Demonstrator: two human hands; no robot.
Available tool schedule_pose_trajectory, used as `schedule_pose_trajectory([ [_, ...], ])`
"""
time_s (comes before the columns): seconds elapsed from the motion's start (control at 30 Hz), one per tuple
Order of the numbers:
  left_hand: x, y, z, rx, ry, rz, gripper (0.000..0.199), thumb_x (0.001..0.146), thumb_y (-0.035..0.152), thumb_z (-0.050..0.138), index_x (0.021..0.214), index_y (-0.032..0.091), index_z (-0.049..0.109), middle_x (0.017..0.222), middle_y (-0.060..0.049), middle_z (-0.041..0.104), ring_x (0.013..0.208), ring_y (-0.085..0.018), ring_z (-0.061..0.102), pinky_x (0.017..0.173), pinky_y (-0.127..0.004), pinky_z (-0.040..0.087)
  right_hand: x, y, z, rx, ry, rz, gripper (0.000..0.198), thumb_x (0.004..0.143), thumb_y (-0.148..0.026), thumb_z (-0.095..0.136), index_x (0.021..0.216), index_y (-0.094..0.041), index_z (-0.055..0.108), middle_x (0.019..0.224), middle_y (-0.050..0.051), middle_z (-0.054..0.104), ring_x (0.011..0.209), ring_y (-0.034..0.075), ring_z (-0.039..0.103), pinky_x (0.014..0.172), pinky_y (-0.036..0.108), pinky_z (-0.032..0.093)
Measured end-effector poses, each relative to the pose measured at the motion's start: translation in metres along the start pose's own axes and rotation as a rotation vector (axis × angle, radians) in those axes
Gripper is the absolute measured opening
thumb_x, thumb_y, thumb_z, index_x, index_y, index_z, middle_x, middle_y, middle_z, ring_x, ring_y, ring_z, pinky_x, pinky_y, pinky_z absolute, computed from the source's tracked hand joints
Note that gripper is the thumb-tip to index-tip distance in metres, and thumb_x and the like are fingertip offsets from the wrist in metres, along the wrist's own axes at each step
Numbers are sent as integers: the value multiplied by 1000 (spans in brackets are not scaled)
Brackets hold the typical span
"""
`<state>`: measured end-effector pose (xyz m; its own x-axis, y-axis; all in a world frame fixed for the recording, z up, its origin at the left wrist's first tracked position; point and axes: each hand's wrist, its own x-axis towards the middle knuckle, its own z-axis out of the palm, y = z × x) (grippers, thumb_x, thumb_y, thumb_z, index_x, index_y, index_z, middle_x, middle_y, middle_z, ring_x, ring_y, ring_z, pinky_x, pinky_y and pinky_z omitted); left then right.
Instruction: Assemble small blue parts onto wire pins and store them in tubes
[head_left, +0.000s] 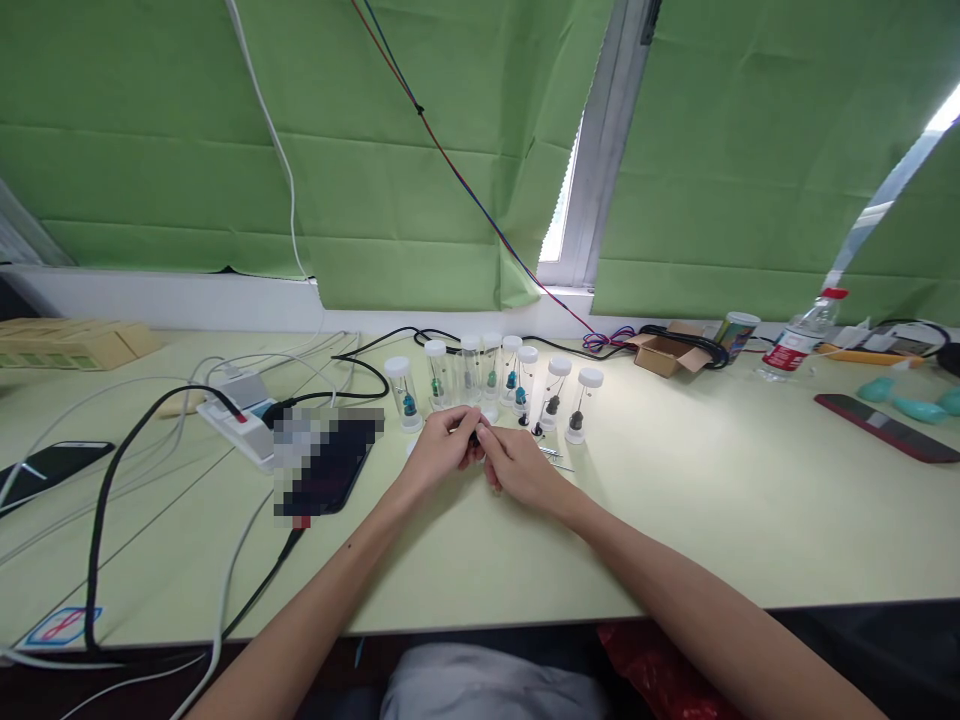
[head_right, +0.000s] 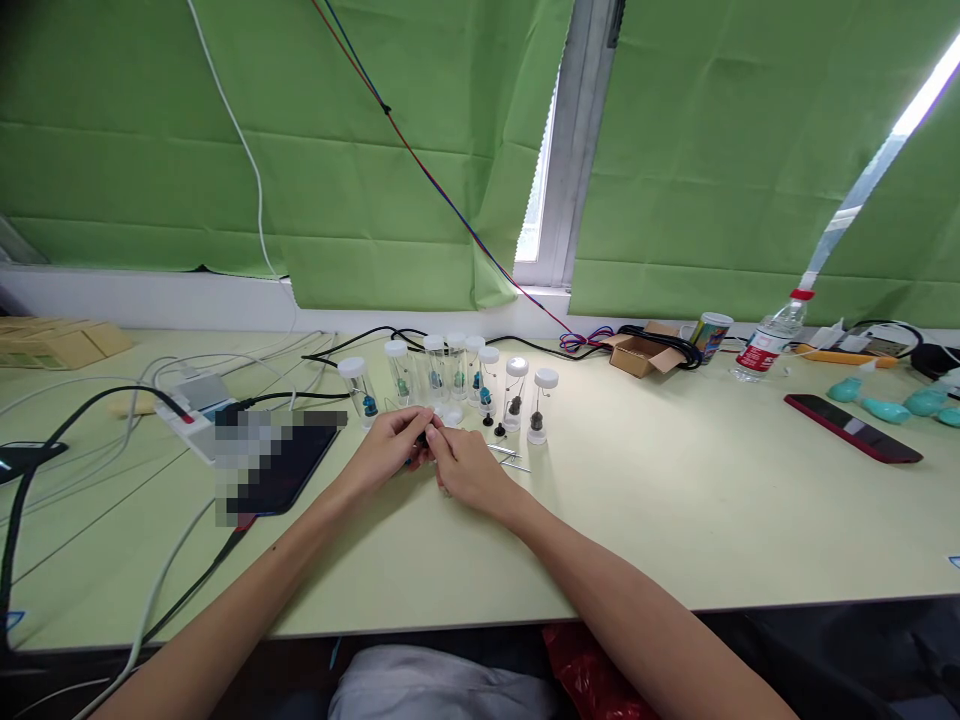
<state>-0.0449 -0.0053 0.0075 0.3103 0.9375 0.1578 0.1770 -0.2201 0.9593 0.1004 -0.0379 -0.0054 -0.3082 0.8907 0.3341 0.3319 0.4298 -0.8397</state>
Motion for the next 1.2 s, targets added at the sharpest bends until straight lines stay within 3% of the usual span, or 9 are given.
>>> schedule_pose_trajectory([
  [0.8, 0, -1, 0, 23, -5, 20, 39, 90, 50, 48, 73, 16, 59, 57, 1, 53, 48, -9, 46, 47, -22, 35, 3, 3, 1, 0, 42, -14, 53, 101, -45, 29, 61, -20, 53, 50, -1, 54, 47, 13, 52, 61, 28, 43],
  [1.2, 1, -4, 1, 83, 12, 12, 50, 91, 56, 42, 63, 17, 55, 52, 0, 50, 45, -10, 43, 46, -24, 33, 3, -3, 2, 55, 83, 13, 46, 99, -40, 34, 61, -21, 50, 49, -2, 52, 45, 13, 51, 58, 27, 43],
])
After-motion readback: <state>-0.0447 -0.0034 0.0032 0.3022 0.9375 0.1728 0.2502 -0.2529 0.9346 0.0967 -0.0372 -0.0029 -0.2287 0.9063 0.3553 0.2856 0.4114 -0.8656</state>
